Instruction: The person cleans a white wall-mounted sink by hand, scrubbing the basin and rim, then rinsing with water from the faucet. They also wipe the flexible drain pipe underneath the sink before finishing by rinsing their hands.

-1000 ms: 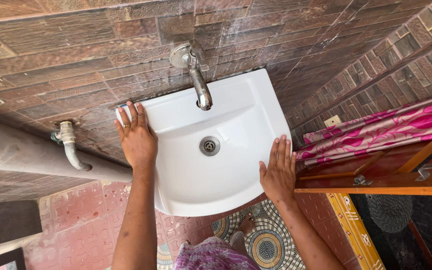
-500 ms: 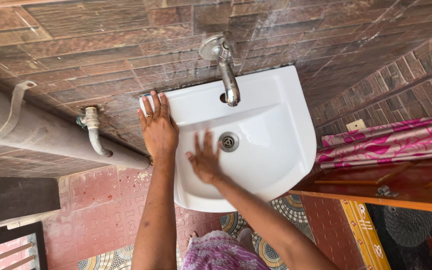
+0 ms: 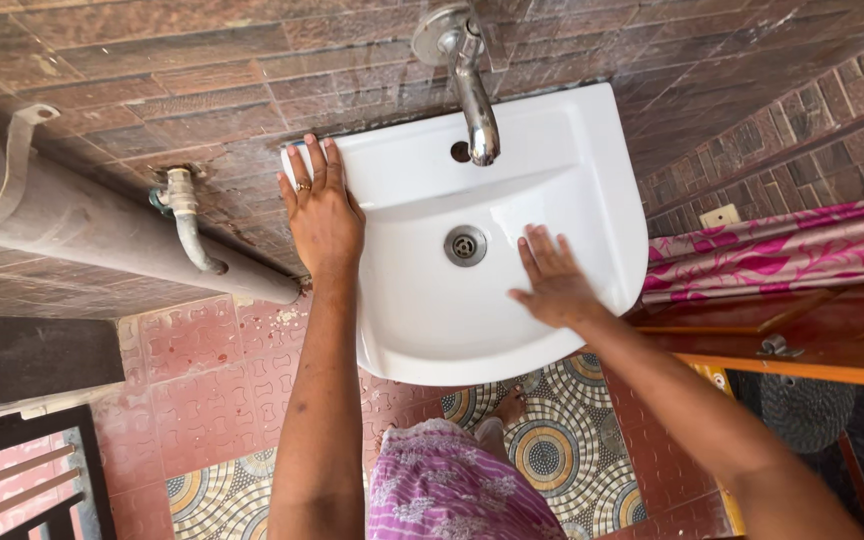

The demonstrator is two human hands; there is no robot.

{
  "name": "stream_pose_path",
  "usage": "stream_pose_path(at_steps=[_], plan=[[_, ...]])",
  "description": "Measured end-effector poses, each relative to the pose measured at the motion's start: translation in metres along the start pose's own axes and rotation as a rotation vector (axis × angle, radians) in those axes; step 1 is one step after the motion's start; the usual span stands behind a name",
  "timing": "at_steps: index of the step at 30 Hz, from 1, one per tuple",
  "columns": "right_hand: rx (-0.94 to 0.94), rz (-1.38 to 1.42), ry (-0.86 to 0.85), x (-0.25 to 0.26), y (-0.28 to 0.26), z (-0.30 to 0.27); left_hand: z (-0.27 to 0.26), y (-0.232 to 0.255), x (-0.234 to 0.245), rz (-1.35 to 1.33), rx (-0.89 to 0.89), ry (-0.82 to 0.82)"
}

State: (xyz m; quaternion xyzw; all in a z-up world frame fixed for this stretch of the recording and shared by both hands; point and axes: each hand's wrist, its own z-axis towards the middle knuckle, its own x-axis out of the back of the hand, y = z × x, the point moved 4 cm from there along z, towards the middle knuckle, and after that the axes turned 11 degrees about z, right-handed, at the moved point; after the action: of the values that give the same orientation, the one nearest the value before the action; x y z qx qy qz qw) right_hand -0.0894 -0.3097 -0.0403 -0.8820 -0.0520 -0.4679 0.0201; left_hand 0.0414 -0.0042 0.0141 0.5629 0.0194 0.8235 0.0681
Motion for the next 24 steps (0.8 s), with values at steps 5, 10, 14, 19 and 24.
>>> stream_pose_path(at_steps=[5, 10, 14, 19, 24], plan=[[0.104, 0.515, -0.076, -0.035, -0.14, 0.022, 0.002, -0.002, -0.002, -0.007, -0.009, 0.014], [0.241, 0.833, 0.513, -0.041, -0.211, -0.016, -0.002, -0.004, -0.002, -0.081, -0.017, 0.031], [0.386, 0.421, 0.825, -0.055, -0.156, -0.067, -0.018, -0.002, 0.006, -0.065, -0.061, 0.015], [0.393, 0.198, 0.722, -0.05, -0.014, -0.086, -0.068, 0.006, 0.02, 0.08, -0.101, -0.073], [0.301, 0.182, 0.786, -0.044, 0.009, -0.085, -0.112, 0.012, 0.036, 0.113, -0.096, -0.127]])
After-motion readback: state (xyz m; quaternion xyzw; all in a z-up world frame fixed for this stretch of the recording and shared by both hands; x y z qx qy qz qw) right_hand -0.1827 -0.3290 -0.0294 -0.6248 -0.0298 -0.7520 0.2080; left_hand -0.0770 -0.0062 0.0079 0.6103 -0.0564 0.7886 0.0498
